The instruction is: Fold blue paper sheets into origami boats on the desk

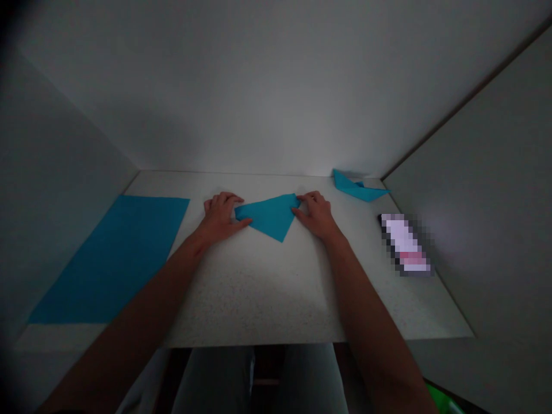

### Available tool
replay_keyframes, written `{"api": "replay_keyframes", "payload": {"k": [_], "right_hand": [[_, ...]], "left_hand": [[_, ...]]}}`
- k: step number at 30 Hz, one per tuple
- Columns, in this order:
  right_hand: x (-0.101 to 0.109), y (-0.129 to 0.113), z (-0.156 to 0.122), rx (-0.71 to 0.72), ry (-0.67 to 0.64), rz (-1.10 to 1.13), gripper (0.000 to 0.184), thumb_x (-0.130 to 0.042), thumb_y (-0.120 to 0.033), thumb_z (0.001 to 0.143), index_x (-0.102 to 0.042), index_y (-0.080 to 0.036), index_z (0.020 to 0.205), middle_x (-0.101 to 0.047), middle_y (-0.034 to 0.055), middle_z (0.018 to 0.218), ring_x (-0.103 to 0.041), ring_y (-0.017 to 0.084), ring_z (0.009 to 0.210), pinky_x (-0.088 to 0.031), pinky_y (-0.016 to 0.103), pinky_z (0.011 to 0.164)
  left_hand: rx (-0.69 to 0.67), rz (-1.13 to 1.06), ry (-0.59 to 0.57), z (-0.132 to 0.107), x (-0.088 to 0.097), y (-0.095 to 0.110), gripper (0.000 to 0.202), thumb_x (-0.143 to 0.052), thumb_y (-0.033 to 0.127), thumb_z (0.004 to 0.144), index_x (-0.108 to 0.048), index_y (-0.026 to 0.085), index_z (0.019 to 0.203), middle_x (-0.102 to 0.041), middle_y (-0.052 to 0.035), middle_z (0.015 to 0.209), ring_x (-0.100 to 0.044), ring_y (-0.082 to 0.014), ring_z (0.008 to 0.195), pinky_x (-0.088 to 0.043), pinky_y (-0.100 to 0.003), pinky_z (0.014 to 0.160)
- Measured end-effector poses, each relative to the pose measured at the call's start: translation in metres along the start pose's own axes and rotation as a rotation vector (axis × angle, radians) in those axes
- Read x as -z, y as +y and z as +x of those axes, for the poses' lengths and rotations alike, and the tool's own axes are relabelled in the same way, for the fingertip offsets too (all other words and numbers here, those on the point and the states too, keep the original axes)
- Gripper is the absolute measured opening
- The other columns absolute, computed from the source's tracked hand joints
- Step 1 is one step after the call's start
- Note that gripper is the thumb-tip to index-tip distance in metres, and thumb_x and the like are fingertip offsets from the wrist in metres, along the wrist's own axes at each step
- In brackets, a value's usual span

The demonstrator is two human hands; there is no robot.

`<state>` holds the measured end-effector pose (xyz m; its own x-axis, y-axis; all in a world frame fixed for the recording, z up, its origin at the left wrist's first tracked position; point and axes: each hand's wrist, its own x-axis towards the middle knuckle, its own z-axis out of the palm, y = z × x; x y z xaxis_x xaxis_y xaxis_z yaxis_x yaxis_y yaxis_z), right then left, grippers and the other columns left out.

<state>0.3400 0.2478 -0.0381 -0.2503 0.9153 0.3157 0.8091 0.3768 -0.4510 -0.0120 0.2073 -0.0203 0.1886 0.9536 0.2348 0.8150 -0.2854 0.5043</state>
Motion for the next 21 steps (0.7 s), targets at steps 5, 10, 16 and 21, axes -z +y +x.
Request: {"api": "replay_keyframes", "payload": {"k": [5,10,16,21], "right_hand": [[0.004,0.005,-0.002,0.003,-0.038,0.012,0.067,-0.079,-0.070,0.091,-0.075,-0.027,0.142,-0.064,0.0201,0.143,-0.063,0.045,0.135,-0.050,0.067,0.112],[0.007,0.004,-0.003,-0.041,-0.073,0.026,0.074,-0.080,-0.076,0.088,-0.074,-0.027,0.143,-0.062,0.0193,0.143,-0.068,0.042,0.124,-0.048,0.068,0.114],[0.008,-0.003,-0.002,-0.064,-0.051,0.087,0.067,-0.081,-0.077,0.088,-0.079,-0.028,0.134,-0.066,0.0173,0.138,-0.070,0.037,0.113,-0.047,0.068,0.113],[0.010,-0.006,0.000,-0.094,-0.046,0.310,0.050,-0.087,-0.069,0.086,-0.080,-0.028,0.113,-0.075,0.0091,0.113,-0.071,0.029,0.098,-0.054,0.055,0.102]], "left_hand": [[0.005,-0.071,-0.048,0.003,0.004,-0.004,0.049,-0.097,0.047,0.077,-0.074,0.024,0.114,-0.070,-0.0130,0.134,-0.059,-0.0404,0.130,-0.034,-0.060,0.117],[0.009,-0.290,-0.046,0.005,0.000,-0.011,0.057,-0.105,0.038,0.066,-0.069,0.026,0.108,-0.075,-0.0077,0.110,-0.069,-0.0324,0.106,-0.043,-0.058,0.114],[-0.002,-0.608,-0.095,0.005,0.001,-0.005,0.042,-0.091,0.031,0.081,-0.070,0.027,0.117,-0.076,-0.0037,0.098,-0.074,-0.0224,0.093,-0.057,-0.037,0.086],[0.029,-0.628,-0.012,0.006,0.005,0.004,0.029,-0.088,0.029,0.084,-0.076,0.025,0.111,-0.075,-0.0050,0.107,-0.071,-0.0169,0.086,-0.054,-0.029,0.076]]}}
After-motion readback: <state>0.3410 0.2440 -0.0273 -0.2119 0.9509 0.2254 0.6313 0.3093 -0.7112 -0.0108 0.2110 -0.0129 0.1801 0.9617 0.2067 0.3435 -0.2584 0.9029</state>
